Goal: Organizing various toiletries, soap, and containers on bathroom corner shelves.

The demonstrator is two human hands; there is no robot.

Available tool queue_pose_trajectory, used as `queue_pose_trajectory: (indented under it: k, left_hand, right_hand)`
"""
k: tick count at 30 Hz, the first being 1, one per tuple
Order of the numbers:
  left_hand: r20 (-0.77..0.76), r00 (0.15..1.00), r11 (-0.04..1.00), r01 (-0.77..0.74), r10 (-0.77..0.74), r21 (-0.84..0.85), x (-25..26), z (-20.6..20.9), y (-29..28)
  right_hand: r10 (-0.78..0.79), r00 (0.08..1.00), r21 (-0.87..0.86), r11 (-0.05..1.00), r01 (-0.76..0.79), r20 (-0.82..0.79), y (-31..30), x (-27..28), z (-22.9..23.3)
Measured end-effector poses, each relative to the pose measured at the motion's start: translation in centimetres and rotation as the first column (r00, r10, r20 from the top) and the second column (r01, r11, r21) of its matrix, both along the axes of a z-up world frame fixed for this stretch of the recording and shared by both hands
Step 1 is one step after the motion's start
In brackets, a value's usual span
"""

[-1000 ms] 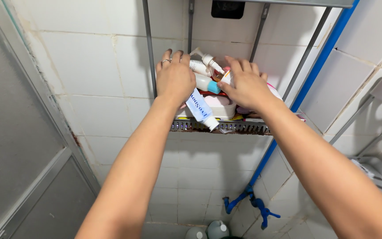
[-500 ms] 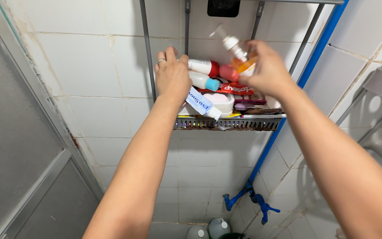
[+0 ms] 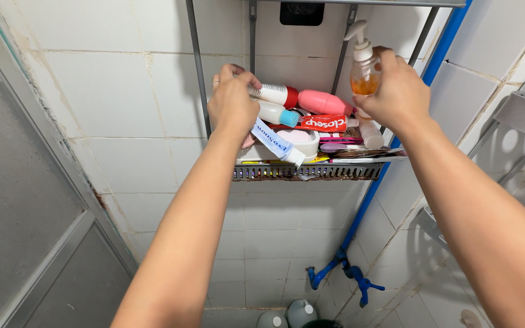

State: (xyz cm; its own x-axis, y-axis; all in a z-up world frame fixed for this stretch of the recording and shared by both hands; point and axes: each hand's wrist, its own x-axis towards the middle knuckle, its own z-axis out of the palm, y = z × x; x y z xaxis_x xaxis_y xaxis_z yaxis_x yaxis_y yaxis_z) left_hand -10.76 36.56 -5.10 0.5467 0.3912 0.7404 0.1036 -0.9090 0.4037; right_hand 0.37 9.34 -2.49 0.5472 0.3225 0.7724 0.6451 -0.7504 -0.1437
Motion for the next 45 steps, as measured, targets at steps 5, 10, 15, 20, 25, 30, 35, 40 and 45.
queue_pose_trajectory:
  k: [5,10,15,20,25,30,35,40,45]
  left_hand:
    - [0.138,0.989,0.990,0.071,-0.054,-0.121,0.2,0.8,0.4]
    - [0.165,0.979,0.954,0.161,-0.122,-0.254,-0.5,1.6,0.2]
    - [0.275,0.944,0.934,0.255,-0.184,-0.251,0.0,1.4,0.6]
    - [0.364,0.914,0.937,0.273,-0.181,-0.220,0.3,1.4,0.9]
    - [0.422,0.899,0.945,0.231,-0.116,-0.232,0.7,1.8,-0.1]
    - [0.659,0.703,0.913,0.404,-0.267,-0.060,1.7,0.9,-0.7]
    - [0.412,0.789,0.867,0.498,-0.455,0.003,0.6,0.5,1.1]
    - [0.121,0.926,0.928,0.367,-0.357,-0.070,-1.4,0.2,2.1]
    - [0.122,0.972,0.978,0.191,-0.200,0.081,-0.9,-0.4,2.9]
  right_hand:
    - [-0.119,0.992,-0.137,0.984,0.114,-0.030,0.8,1.8,-0.2]
    - [-0.116,0.986,-0.257,0.963,0.083,-0.117,0.7,3.3,0.1]
    - [0.074,0.975,-0.148,0.983,-0.106,-0.207,0.1,4.1,0.3]
    - [0.195,0.971,0.001,0.980,-0.197,-0.140,-1.0,2.6,0.5]
    - [0.399,0.910,0.119,0.915,-0.386,-0.111,0.6,-2.7,-1.1]
    - [0.624,0.422,0.502,0.780,-0.372,-0.657,3.6,-6.4,-2.6]
    - [0.693,0.493,0.548,0.720,-0.426,-0.526,1.1,-1.3,-3.2]
    - [0.746,0.558,0.587,0.649,-0.484,-0.364,-1.1,-1.0,-1.5]
    - [0.644,0.712,0.420,0.749,-0.512,-0.280,1.1,-1.1,-2.1]
